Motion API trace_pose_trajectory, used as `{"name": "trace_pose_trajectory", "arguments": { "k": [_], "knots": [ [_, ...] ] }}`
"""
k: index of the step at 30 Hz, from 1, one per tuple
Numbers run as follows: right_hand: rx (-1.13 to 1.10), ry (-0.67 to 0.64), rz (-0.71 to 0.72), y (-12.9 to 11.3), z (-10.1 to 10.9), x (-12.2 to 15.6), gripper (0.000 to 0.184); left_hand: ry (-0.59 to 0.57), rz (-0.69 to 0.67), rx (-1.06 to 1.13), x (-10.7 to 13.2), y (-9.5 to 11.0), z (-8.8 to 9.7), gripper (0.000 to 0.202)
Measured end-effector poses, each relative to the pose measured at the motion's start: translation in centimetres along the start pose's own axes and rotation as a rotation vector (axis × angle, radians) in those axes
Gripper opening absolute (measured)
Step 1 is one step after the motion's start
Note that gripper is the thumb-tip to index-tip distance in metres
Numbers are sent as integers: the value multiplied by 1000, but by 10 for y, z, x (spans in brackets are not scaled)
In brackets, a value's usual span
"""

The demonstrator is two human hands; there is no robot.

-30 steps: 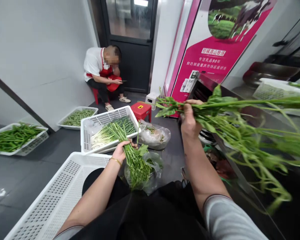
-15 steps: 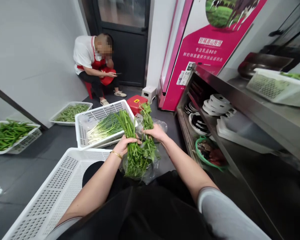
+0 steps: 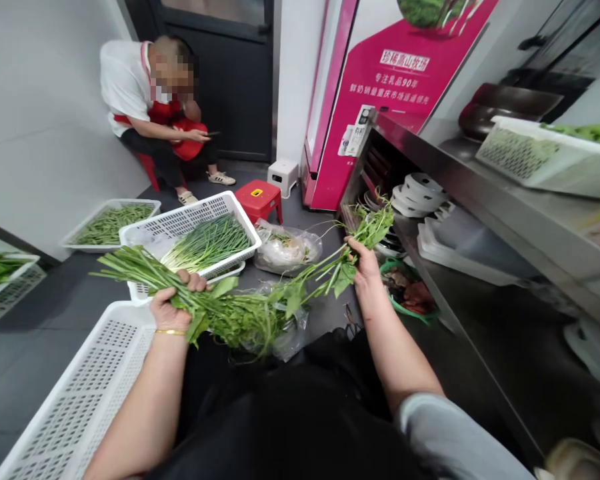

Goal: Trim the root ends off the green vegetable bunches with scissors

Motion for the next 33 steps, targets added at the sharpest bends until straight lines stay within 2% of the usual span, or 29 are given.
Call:
{"name": "trace_pose_trajectory", "arguments": {
  "k": [3, 6, 8, 10, 14, 16, 19, 22, 24, 25, 28, 30, 31, 33],
  "knots": [
    [-26, 29, 20, -10, 17, -5, 29, 40, 54, -52, 1, 11, 15, 22],
    [-11, 16, 12, -20, 19, -9, 27, 58, 185, -167, -5, 13, 19, 16],
    [40, -32, -20, -21, 7, -7, 25, 53, 305, -308, -10, 4, 8, 14],
    [140, -141, -81, -16, -16, -1, 23, 29, 385, -439, -15, -13, -15, 21],
    [329, -391, -236, 13, -70, 17, 24, -151, 370, -538, -17, -60, -70, 29],
    [361, -437, -290, 31, -90, 24, 25, -200, 366, -494, -15, -83, -86, 34],
    [397, -435, -324, 53, -102, 27, 28, -151, 390, -335, -8, -105, -87, 32],
    [463, -411, -304, 56, -97, 22, 30, -87, 474, -260, -1, -110, -70, 15],
    [495, -349, -219, 40, -89, 17, 30, -12, 525, -199, 1, -107, -55, 11],
    [501, -306, -133, 28, -84, 14, 30, 36, 548, -157, 1, -105, -46, 12],
    [455, -142, 299, -18, -76, 13, 28, 163, 604, -50, -2, -99, -22, 11],
    [395, -39, 561, -42, -77, 18, 24, 203, 613, -23, -3, -98, -11, 9],
    [393, -16, 653, -47, -81, 22, 21, 215, 615, -8, -4, -99, -8, 9],
    [471, -99, 766, -42, -91, 31, 15, 210, 624, 26, -4, -104, -8, 10]
  ]
}}
Point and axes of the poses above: each hand's wrist, its own x-axis away from the middle knuckle, its own z-axis out of the back of the hand, y = z × x, the point moved 1 cm from there along -x, towards the middle knuckle, and after that the axes turned 5 degrees about -x, right-handed, at the moved point
